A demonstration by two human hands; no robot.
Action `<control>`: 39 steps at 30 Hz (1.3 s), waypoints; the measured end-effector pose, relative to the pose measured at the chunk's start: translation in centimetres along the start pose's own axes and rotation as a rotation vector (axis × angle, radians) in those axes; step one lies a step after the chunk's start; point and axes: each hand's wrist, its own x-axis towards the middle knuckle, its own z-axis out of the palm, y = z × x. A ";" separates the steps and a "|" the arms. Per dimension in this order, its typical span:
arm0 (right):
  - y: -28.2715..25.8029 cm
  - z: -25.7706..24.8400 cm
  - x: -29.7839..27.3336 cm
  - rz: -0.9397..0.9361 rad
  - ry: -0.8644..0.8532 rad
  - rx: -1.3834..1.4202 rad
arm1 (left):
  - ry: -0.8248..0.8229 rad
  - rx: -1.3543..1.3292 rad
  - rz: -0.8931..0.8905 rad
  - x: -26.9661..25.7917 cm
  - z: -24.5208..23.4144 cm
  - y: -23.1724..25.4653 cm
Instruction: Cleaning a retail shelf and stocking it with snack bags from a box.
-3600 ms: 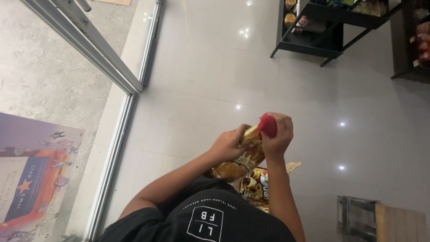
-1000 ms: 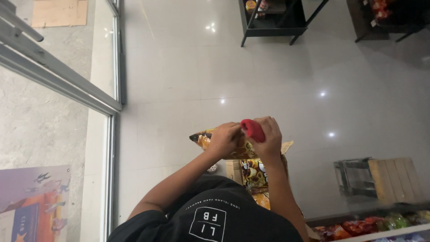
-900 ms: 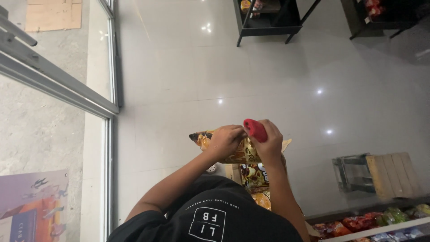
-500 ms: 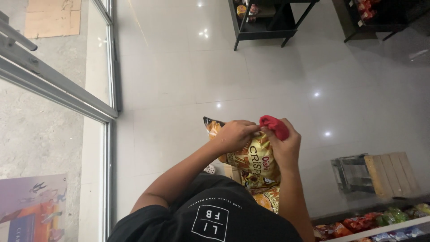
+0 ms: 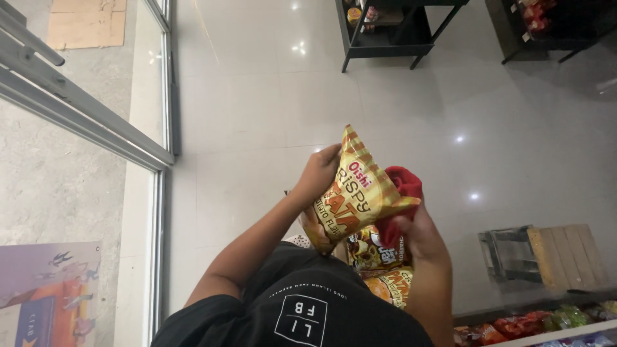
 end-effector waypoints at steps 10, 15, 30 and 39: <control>6.5 -0.6 1.6 -0.258 0.358 -0.147 | 0.097 -0.171 -0.143 0.0 0.1 -1.8; 7.8 -2.4 2.9 -0.447 0.483 -0.204 | -0.121 -0.076 0.129 -2.2 0.7 1.6; 9.6 0.8 6.0 -1.360 -0.200 -0.925 | 0.032 -1.127 -0.550 -7.3 1.3 -2.9; 13.9 5.8 4.6 -0.952 -0.286 -0.593 | 0.648 -0.672 -0.405 -7.2 -4.6 1.7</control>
